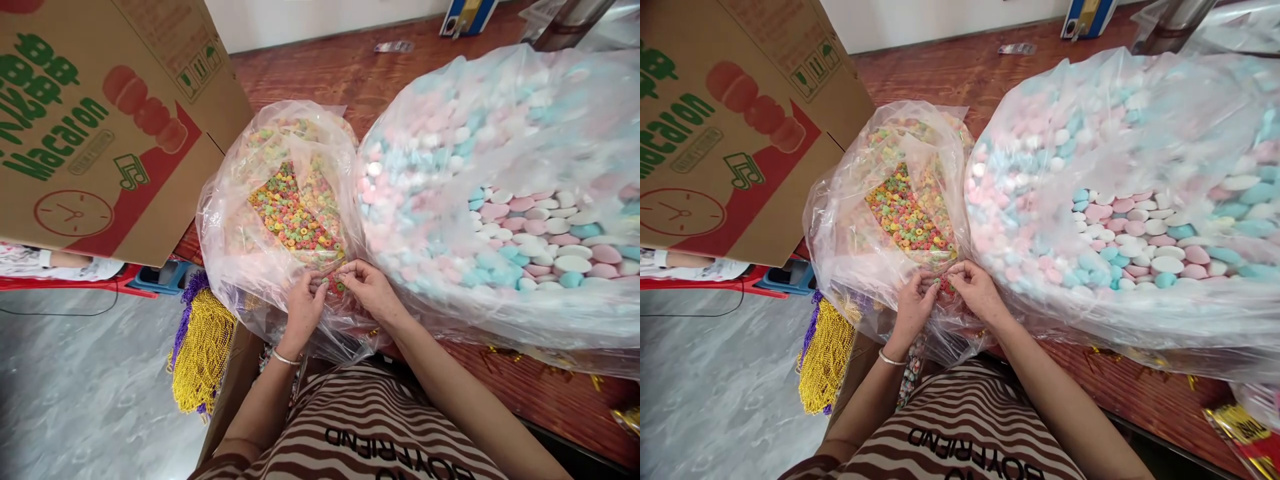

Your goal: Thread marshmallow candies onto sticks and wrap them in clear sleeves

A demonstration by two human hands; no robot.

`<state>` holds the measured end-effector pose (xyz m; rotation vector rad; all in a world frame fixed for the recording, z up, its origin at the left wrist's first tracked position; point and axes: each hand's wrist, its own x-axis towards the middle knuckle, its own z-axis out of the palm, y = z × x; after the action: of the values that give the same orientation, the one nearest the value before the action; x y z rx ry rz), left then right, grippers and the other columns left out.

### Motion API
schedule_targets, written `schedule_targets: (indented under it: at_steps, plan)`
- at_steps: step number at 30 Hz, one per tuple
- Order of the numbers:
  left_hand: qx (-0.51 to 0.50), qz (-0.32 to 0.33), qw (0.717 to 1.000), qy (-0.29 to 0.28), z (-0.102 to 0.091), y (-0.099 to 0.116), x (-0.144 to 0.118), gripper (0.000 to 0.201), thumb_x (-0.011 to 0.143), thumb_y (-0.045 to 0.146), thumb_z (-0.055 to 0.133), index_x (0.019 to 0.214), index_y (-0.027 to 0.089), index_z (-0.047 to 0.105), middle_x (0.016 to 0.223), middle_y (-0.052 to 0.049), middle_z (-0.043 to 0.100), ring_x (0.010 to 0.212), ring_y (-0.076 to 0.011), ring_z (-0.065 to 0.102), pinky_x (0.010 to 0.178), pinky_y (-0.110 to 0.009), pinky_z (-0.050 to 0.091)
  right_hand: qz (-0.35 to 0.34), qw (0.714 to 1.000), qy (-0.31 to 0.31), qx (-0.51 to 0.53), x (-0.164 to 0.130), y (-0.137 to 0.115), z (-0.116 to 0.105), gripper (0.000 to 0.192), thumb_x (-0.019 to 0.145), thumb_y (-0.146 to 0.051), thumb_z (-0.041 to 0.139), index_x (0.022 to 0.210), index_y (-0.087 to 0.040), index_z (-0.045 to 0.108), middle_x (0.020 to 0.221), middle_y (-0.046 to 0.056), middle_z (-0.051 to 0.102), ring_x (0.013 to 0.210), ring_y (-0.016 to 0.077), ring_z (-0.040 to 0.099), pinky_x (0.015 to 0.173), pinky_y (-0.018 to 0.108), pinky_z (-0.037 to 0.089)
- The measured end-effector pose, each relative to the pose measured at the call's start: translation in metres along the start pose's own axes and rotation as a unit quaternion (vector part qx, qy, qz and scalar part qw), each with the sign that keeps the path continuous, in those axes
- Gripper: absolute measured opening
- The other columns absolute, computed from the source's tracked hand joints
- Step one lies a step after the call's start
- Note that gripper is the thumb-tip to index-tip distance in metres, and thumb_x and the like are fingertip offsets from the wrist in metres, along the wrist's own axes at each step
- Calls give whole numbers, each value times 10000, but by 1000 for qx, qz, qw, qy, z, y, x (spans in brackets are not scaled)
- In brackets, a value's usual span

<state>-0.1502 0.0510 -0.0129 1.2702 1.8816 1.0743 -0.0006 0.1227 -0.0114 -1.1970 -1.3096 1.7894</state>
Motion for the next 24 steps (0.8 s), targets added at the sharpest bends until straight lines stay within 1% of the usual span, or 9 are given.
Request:
schedule_targets:
  at_steps: [3, 6, 10, 16, 19, 24]
  plan:
    - [17, 24, 1000, 4, 0, 3, 0, 193, 893, 243, 656, 1080, 194, 657, 910, -42, 724, 737, -150, 661, 724, -288, 536, 10, 1000, -5, 20, -1, -1, 0, 296, 754, -471, 677, 885, -210, 635, 640, -61, 552, 509, 111, 433, 488, 246, 352]
    - [19, 48, 999, 10, 1, 6, -1, 178, 876, 245, 678, 1047, 196, 690, 913, -41, 711, 768, -154, 650, 726, -284, 520, -7, 1000, -6, 17, 0, 0, -1, 291, 748, -463, 689, 869, -203, 646, 658, -49, 565, 556, 119, 467, 529, 250, 381]
    - [-39, 30, 999, -4, 4, 11, 0, 115, 887, 239, 639, 971, 192, 702, 916, -48, 725, 804, -164, 675, 733, -282, 526, -33, 999, -22, 10, 1, 6, -1, 272, 764, -447, 680, 855, -192, 657, 667, -41, 559, 589, 125, 475, 563, 255, 395]
    - [-61, 8, 998, 2, 7, 13, 2, 89, 849, 212, 625, 908, 182, 685, 831, -37, 715, 719, -153, 661, 660, -263, 510, -70, 997, -28, -7, 5, 15, 1, 232, 777, -417, 648, 850, -197, 649, 633, -55, 515, 575, 125, 448, 561, 255, 377]
    - [-53, 7, 999, 9, 8, 12, 2, 79, 831, 205, 625, 888, 184, 675, 810, -33, 715, 699, -151, 657, 643, -261, 504, -75, 996, -31, -28, 5, 16, 2, 207, 776, -387, 622, 852, -195, 643, 620, -58, 501, 566, 125, 435, 553, 254, 362]
    - [-3, 22, 1000, 17, 7, 7, 1, 90, 818, 205, 613, 883, 186, 673, 785, -20, 711, 673, -142, 645, 646, -261, 501, -87, 992, -26, -93, 5, 17, 4, 167, 799, -322, 577, 879, -194, 649, 598, -67, 478, 541, 122, 418, 531, 248, 333]
